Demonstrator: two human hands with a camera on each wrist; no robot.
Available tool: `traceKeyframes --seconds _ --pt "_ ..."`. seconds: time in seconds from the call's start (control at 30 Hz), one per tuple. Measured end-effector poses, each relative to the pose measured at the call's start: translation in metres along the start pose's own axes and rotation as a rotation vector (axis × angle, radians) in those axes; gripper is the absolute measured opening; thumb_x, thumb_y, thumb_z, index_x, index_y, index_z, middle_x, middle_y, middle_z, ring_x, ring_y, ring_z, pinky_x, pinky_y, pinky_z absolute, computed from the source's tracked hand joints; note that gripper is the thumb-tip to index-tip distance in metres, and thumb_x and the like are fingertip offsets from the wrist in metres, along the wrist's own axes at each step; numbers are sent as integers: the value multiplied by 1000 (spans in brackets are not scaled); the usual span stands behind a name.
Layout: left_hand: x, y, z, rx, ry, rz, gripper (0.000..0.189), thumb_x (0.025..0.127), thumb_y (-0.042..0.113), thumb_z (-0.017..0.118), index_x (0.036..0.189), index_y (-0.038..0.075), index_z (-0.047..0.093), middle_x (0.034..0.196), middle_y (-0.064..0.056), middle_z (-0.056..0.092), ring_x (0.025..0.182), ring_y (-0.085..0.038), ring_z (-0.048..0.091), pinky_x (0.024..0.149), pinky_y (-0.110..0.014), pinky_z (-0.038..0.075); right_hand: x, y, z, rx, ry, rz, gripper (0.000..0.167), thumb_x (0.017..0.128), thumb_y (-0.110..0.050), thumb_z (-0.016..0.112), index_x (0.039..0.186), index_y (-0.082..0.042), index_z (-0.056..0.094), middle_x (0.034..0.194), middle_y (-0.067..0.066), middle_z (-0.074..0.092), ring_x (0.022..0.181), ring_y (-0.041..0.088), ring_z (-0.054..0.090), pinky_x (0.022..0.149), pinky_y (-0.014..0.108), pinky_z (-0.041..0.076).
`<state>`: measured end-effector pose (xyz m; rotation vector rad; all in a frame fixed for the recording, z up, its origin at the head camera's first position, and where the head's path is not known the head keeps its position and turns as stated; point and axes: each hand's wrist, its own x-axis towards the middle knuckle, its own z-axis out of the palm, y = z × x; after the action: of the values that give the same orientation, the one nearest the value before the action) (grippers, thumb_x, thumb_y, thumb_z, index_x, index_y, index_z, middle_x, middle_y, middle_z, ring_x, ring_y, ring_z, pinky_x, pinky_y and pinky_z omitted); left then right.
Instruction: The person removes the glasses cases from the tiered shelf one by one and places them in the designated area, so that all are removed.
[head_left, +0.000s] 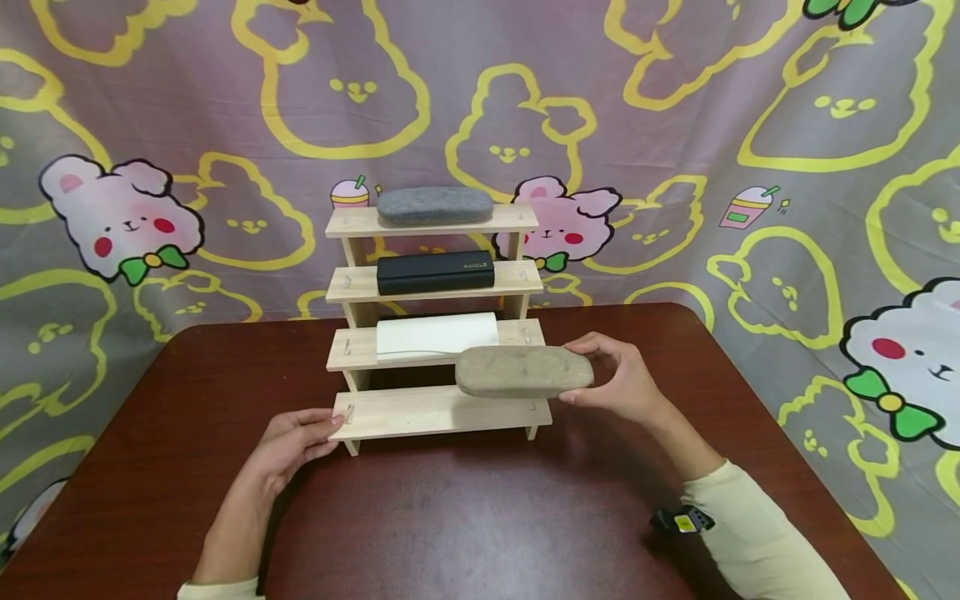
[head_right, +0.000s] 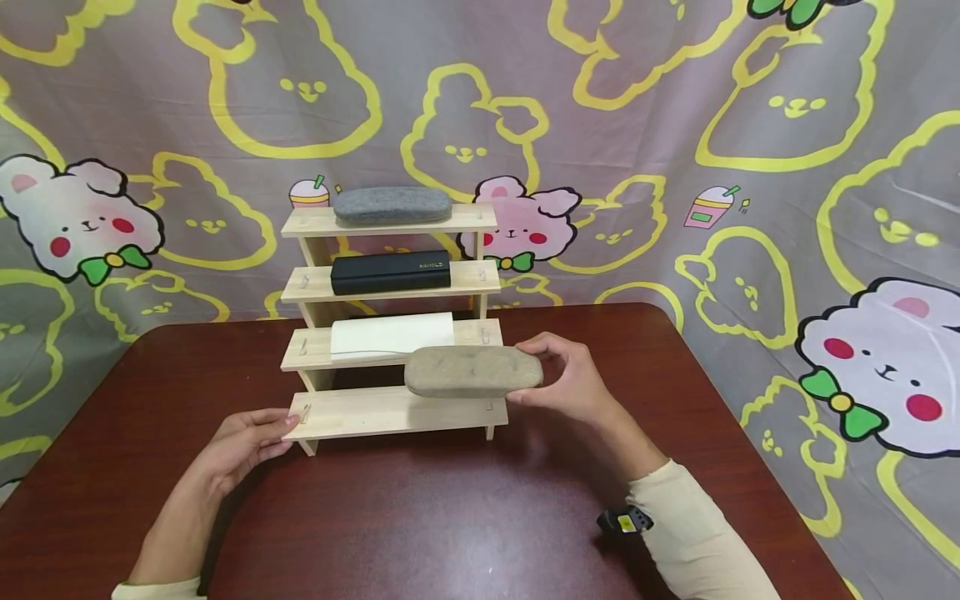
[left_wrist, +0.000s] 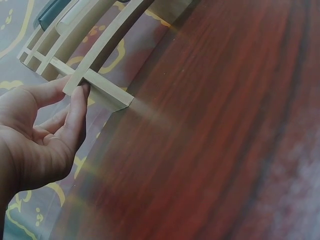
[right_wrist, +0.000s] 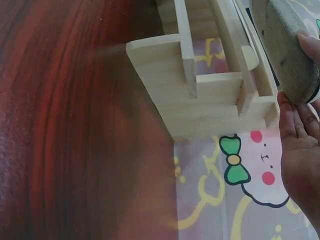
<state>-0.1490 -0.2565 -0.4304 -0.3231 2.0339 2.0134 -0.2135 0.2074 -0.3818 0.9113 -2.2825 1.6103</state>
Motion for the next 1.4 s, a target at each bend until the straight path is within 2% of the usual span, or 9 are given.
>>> traceKeyframes --seconds 0.43,0.6,0.93,1.03,1.17,1.3,1.4 --pt "0 0 0 12 4 3 29 98 9 65 123 -5 63 85 7 68 76 -1 67 71 -16 62 -1 -4 -21 -65 60 1 59 62 13 89 116 4 68 110 -21 69 95 2 64 76 15 54" --pt "1 -1 0 11 6 2 26 98 9 65 121 -3 64 85 7 68 76 -2 67 71 -16 62 -1 -4 -29 -80 106 -1 59 61 15 88 116 7 68 109 -22 69 95 0 64 75 12 53" --pt "1 -1 0 -5 0 8 19 98 8 65 116 1 67 84 7 68 75 -2 67 71 -16 62 -3 -4 -44 -97 208 1 57 62 18 85 115 11 67 109 -23 70 102 -1 64 85 11 51" --pt "1 -1 0 -5 -3 11 21 98 8 65 117 -1 66 84 7 68 76 -2 67 71 -16 62 -4 -3 -48 -58 236 2 56 62 20 84 115 12 67 109 -21 71 100 0 64 81 10 53" --pt "2 -1 -1 0 -6 14 22 98 8 65 117 -1 65 85 7 68 76 -2 67 71 -16 62 -5 -1 -53 66 265 -10 56 62 24 81 116 10 68 109 -14 72 97 2 65 76 10 55" --pt "2 -1 -1 -3 -9 17 19 98 8 65 115 1 66 85 7 68 76 -1 67 71 -16 62 -5 2 -58 169 276 -31 56 65 26 77 117 8 69 111 -9 72 98 4 65 78 11 56" --pt "2 -1 -1 -6 -11 18 19 98 9 65 115 1 66 85 7 68 76 -1 67 72 -16 62 -6 4 -60 193 287 -21 56 66 27 75 120 11 67 112 -8 72 97 4 65 77 11 57"
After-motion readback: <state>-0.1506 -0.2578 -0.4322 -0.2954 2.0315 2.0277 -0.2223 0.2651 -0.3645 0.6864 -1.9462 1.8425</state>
